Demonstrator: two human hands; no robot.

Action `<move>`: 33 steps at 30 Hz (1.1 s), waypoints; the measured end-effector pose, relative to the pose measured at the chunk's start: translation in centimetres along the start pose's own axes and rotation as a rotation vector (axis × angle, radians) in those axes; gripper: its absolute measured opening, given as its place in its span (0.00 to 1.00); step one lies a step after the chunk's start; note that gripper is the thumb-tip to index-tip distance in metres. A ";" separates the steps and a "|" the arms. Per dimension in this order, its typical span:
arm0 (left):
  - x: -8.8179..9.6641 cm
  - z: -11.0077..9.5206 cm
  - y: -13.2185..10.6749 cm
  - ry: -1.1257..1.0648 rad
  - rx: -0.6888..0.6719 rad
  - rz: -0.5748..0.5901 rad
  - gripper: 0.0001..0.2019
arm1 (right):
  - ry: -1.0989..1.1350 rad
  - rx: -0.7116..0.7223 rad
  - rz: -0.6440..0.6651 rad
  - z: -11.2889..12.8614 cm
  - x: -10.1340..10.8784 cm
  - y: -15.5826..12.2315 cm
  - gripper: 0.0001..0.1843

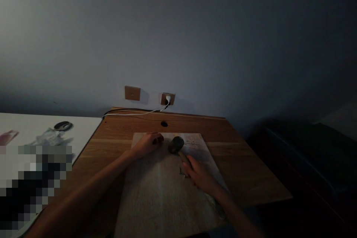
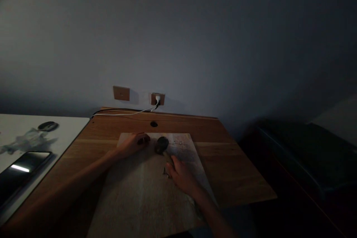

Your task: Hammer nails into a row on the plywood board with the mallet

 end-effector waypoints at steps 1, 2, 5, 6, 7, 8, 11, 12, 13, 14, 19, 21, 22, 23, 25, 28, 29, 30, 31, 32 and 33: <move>0.0 -0.1 0.1 0.001 -0.008 0.000 0.11 | -0.022 0.000 -0.011 0.0 0.1 0.0 0.17; -0.1 -0.1 0.1 -0.002 -0.009 0.004 0.11 | -0.042 -0.001 -0.029 0.0 0.2 0.0 0.17; -0.2 -0.2 0.2 -0.017 0.005 0.023 0.13 | -0.122 -0.022 -0.098 0.0 0.8 0.1 0.21; -0.3 -0.2 0.2 -0.021 0.002 0.026 0.14 | -0.154 -0.035 -0.116 -0.1 1.0 0.1 0.22; -0.2 -0.3 0.2 -0.023 -0.005 0.025 0.14 | -0.183 -0.046 -0.126 -0.1 1.2 0.1 0.23; -0.2 -0.4 0.2 -0.025 -0.014 0.025 0.14 | -0.203 -0.051 -0.127 0.0 1.2 0.1 0.22; -0.2 -0.3 0.2 -0.034 -0.031 0.026 0.14 | -0.185 -0.038 -0.084 0.4 1.0 0.2 0.19; -0.3 -0.3 0.1 -0.035 -0.033 0.026 0.14 | -0.156 -0.037 -0.065 0.4 0.8 0.3 0.17; -0.2 -0.3 0.1 -0.037 -0.037 0.025 0.14 | -0.120 -0.040 -0.048 0.3 0.7 0.3 0.17; -0.2 -0.3 0.1 -0.038 -0.041 0.023 0.14 | -0.077 -0.043 -0.036 0.2 0.5 0.3 0.16; -0.2 -0.1 0.1 -0.035 -0.027 0.026 0.13 | 0.163 0.040 -0.044 0.4 0.3 0.2 0.13; -0.3 0.0 0.1 -0.032 -0.020 0.032 0.13 | 0.180 0.074 -0.087 0.7 0.7 0.1 0.12; -0.3 0.0 0.1 -0.031 -0.021 0.034 0.13 | 0.164 0.082 -0.112 0.8 0.8 0.0 0.12; -0.3 0.0 0.1 -0.030 -0.024 0.034 0.13 | 0.140 0.084 -0.138 0.8 1.0 -0.1 0.11; -0.3 -0.1 0.1 -0.026 -0.037 0.033 0.14 | 0.065 0.071 -0.170 0.9 1.2 -0.2 0.12; -0.4 -0.4 0.2 -0.001 -0.070 0.032 0.14 | -0.088 0.035 -0.162 1.0 1.0 -0.1 0.14; -0.4 -0.4 0.2 0.009 -0.080 0.031 0.14 | -0.137 0.026 -0.153 1.0 0.9 -0.1 0.15; -0.4 -0.5 0.2 0.017 -0.087 0.030 0.13 | -0.173 0.017 -0.145 0.9 0.9 -0.1 0.16; -0.5 -0.5 0.3 0.020 -0.091 0.030 0.13 | -0.184 0.013 -0.137 0.8 0.8 -0.1 0.17; -0.5 -0.4 0.3 0.018 -0.090 0.031 0.13 | -0.156 0.018 -0.117 0.7 0.7 0.0 0.18; -0.6 -0.4 0.3 0.012 -0.086 0.032 0.14 | -0.116 0.026 -0.096 0.6 0.5 0.1 0.18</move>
Point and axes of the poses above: each hand's wrist, its own y-axis towards the middle knuckle, its own x-axis out of the back of the hand, z = x × y, the point moved 10 cm from there along y, towards the middle knuckle, and after that the axes turned 10 degrees about -y, right-handed, at the moved point
